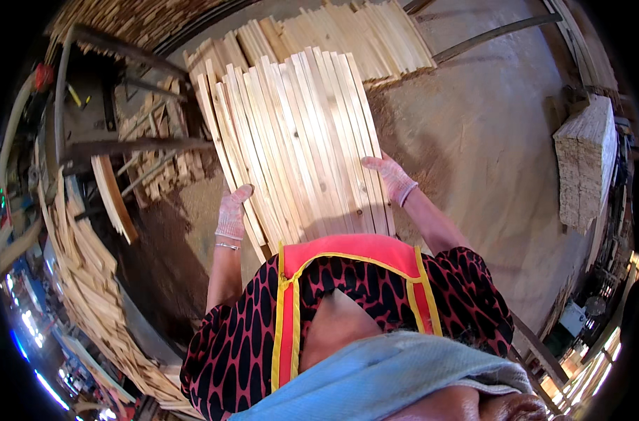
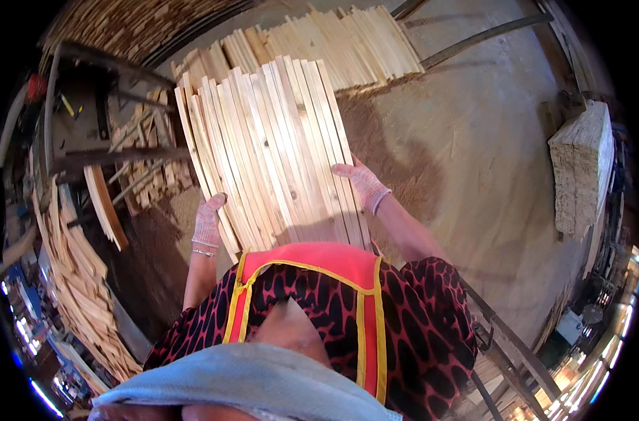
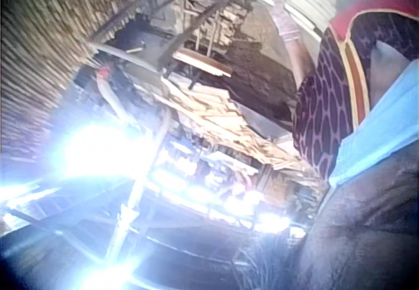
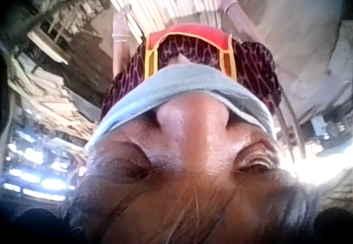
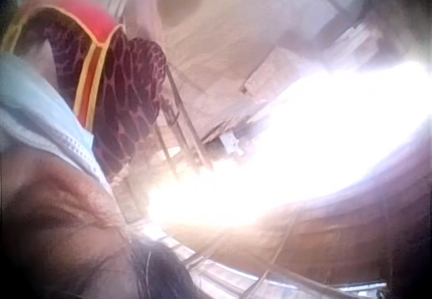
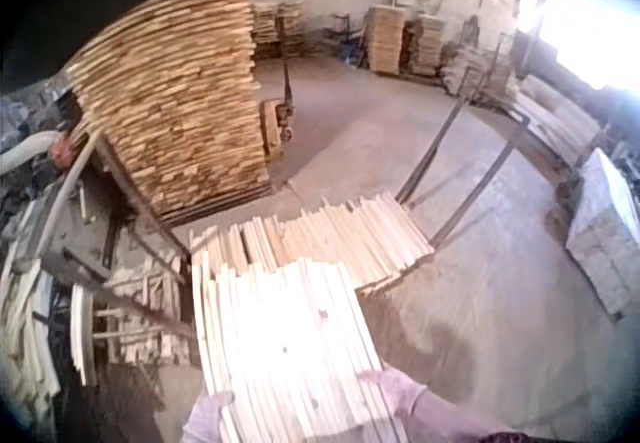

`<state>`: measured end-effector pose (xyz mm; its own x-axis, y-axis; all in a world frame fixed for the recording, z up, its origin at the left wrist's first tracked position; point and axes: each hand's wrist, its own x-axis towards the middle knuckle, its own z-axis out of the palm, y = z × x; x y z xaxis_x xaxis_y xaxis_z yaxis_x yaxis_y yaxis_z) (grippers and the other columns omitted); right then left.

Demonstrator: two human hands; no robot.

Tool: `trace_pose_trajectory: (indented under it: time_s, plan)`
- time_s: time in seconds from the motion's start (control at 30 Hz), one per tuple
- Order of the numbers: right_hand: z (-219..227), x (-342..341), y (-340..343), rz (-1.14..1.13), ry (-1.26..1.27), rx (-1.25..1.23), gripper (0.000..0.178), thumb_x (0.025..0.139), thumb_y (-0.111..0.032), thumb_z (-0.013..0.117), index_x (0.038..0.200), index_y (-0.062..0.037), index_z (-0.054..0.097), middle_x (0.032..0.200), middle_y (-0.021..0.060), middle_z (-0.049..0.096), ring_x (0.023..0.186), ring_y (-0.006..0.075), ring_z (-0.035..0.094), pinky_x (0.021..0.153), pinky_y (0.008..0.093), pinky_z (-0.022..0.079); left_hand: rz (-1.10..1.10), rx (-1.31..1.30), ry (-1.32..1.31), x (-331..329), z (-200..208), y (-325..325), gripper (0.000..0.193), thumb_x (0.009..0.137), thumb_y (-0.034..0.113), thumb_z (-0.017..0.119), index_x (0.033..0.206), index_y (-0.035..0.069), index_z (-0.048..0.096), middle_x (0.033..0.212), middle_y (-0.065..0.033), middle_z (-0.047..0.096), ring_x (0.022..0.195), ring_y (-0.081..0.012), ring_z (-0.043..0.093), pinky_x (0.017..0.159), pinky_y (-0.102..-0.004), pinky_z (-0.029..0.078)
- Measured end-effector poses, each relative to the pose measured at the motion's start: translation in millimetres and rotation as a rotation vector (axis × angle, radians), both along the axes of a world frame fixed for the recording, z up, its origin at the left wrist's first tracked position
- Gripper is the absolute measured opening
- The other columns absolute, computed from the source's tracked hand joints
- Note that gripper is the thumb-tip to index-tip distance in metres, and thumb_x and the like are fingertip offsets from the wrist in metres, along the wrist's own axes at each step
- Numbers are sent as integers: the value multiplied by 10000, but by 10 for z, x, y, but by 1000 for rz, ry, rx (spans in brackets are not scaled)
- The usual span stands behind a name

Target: The person sorts through a large pile of wooden planks and sticks on a metal table. They pick up individual pieces, inspect them, and arrange them into neat stacks or piles. The person occasionally moves larger bundles of wood to the side to clear space for sorting.

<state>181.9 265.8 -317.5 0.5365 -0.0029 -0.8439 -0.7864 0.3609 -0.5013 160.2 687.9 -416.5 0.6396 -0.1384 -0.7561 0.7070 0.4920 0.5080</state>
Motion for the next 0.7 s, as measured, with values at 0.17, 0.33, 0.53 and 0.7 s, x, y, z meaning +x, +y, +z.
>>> trace_pose_trajectory:
  time_s: [0.17,0.33,0.53,0.7]
  plan:
    - [-279,452,-298,67,-24,-188,708,897,-197,845,1531,-107,542,1349,54,678,1262,209,592,1168,393,416,-66,-18,-66,862,-223,-218,804,844,106,871,1560,46,509,1324,-95,695,1194,-234,687,1101,-370,553]
    - [-482,1002,-617,55,-57,-182,677,862,-199,876,1465,-79,591,1274,36,713,1215,192,618,1147,369,430,-11,67,-82,1506,-485,-490,1019,800,63,917,1641,15,342,1319,-133,699,1167,-245,707,1070,-343,582]
    - [-699,2022,-1426,25,-78,-219,664,839,-171,863,1441,-67,603,1211,29,729,1155,181,643,1127,361,458,-41,45,-79,2640,-478,-1371,1316,749,65,943,1709,-23,48,1509,-278,551,1379,-312,582,1228,-392,445]
    - [-640,2694,-2973,23,-52,-284,574,901,-175,808,1416,-22,606,1228,57,727,1164,177,665,1052,372,537,51,-24,-25,3172,-49,-2860,1172,797,4,870,1710,-6,136,1473,-231,606,1289,-287,643,1154,-383,517]
